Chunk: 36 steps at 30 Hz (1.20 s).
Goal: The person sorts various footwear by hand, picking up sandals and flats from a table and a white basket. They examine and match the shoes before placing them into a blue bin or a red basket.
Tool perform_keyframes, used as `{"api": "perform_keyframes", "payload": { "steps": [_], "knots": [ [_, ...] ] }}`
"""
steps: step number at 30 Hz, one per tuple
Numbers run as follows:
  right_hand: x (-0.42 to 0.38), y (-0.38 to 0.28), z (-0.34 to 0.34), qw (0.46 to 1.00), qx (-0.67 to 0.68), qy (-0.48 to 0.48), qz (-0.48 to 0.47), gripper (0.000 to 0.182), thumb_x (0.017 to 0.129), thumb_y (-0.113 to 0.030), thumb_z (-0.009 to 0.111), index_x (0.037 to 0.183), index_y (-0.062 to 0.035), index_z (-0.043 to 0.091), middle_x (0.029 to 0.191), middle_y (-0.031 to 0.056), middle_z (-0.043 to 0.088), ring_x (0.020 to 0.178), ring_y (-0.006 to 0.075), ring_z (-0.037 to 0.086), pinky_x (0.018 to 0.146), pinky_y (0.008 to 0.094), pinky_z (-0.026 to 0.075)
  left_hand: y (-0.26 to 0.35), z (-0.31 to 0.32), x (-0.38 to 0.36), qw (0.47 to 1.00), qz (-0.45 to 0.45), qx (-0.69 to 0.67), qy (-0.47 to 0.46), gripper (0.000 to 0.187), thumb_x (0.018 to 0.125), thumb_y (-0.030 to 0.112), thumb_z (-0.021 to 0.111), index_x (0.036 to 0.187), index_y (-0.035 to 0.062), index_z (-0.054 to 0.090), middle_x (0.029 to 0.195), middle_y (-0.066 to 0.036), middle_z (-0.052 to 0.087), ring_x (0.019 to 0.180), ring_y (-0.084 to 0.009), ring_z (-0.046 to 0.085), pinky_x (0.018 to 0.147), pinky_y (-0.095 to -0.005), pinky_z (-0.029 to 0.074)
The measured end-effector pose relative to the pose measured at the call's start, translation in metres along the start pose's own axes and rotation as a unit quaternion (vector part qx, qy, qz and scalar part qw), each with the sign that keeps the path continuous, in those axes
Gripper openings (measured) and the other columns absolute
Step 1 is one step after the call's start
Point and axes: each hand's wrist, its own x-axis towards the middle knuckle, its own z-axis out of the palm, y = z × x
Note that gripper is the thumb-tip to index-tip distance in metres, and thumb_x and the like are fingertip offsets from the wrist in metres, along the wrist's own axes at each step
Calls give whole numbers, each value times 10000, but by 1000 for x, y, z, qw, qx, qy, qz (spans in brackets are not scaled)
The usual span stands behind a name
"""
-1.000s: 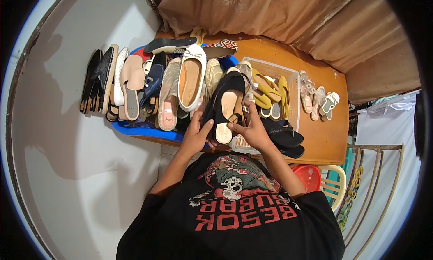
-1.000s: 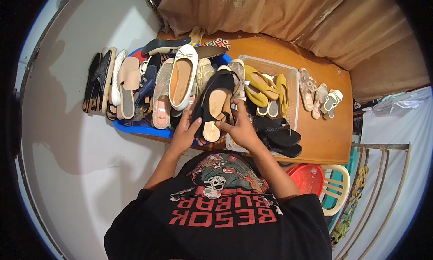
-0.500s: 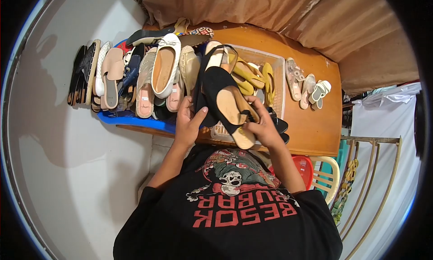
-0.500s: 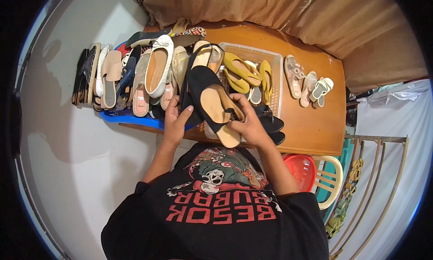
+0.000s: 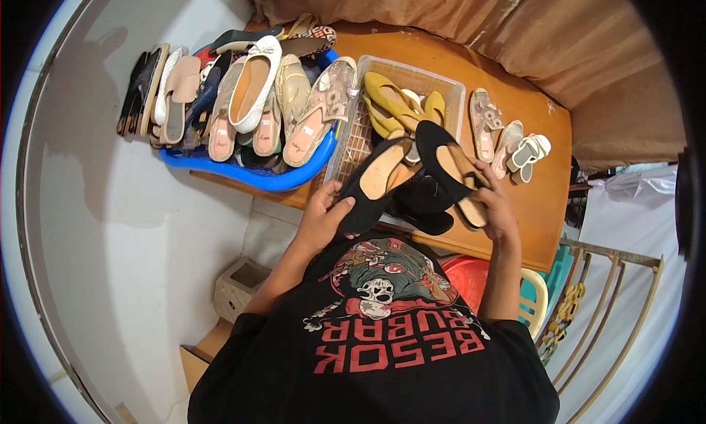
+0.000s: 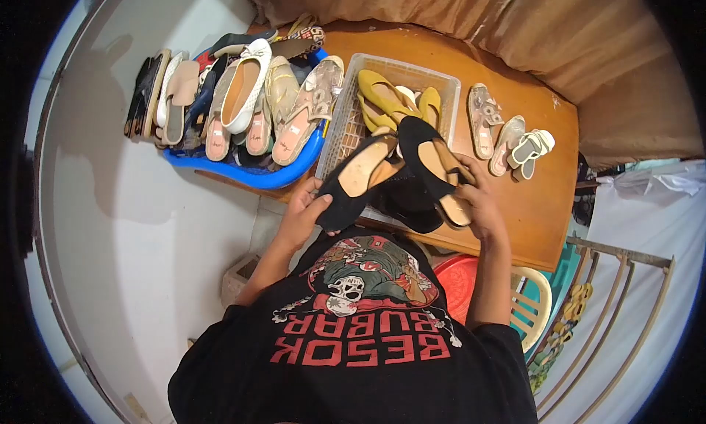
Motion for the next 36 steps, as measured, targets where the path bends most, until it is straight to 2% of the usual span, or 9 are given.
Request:
{"api": "perform_keyframes", "payload": {
  "steps": [6, 9, 12, 15, 17, 19, 22, 25, 36],
  "knots": [
    [43, 58, 51, 949, -249, -147, -126, 676, 897, 46, 537, 1507, -85, 278, 1456, 189, 426, 1087, 269, 592, 914, 333, 486, -35, 8, 6, 990, -103, 10, 100, 289, 963, 139, 576, 1172, 24, 412, 865, -149, 649, 505, -187, 631, 410, -285, 529],
    [36, 33, 96, 918, -347, -159, 102, 493, 913, -123, 606, 1371, -36, 444, 1295, 238, 580, 1004, 366, 640, 921, 479, 502, -67, -4, 22, 981, -149, 40, 120, 711, 936, 147, 609, 1478, 73, 154, 1059, -214, 592, 572, -202, 654, 438, -309, 549],
    [66, 99, 97, 796, -576, -169, -80, 576, 858, -366, 676, 1282, -2, 538, 1205, 300, 601, 1048, 429, 628, 906, 466, 513, -83, -11, 30, 943, -95, 312, 68, 952, 902, 207, 648, 1559, 67, -26, 1135, -243, 574, 726, -262, 693, 635, -360, 572],
    [75, 109, 104, 737, -634, -235, -5, 618, 840, -402, 685, 1301, -14, 545, 1224, 274, 599, 1109, 391, 609, 960, 427, 481, -80, -7, 33, 927, -144, 348, 5, 868, 911, 261, 635, 1556, 33, 100, 1197, -280, 564, 757, -278, 689, 710, -357, 554],
    [67, 110, 106, 733, -646, -212, -23, 635, 836, -440, 678, 1287, -10, 558, 1204, 262, 614, 1116, 382, 612, 954, 427, 489, -104, -19, 37, 915, -88, 394, 15, 815, 922, 265, 653, 1550, 55, 177, 1097, -144, 548, 760, -172, 645, 544, -289, 525],
    [63, 107, 106, 762, -619, -184, -44, 606, 843, -429, 675, 1256, 4, 577, 1208, 256, 621, 1116, 381, 617, 951, 430, 492, -97, -17, 34, 923, -103, 370, 6, 809, 918, 328, 636, 1515, -26, 222, 1324, -322, 520, 1139, -385, 606, 972, -405, 470],
    [62, 107, 102, 765, -610, -201, -56, 563, 854, -400, 673, 1234, 10, 608, 1227, 251, 625, 1117, 374, 629, 941, 428, 509, -59, 6, 18, 945, -171, 277, 14, 784, 921, 325, 636, 1503, -28, 246, 1372, -331, 485, 1313, -422, 470, 1077, -429, 380],
    [57, 99, 104, 782, -581, -224, -24, 547, 860, -383, 670, 1236, 9, 602, 1156, 245, 663, 1104, 365, 637, 942, 423, 502, -97, -15, 26, 903, 13, 427, 38, 753, 921, 291, 635, 1505, -1, 259, 1360, -326, 492, 1196, -418, 559, 1010, -435, 440],
    [57, 96, 98, 818, -538, -189, -76, 414, 864, -309, 664, 1143, -6, 622, 1065, 226, 689, 1031, 374, 654, 871, 444, 512, -53, 0, -12, 932, 28, 358, 55, 576, 940, 127, 608, 1458, 46, 370, 1246, -203, 599, 911, -180, 643, 800, -312, 510]
  ]
}}
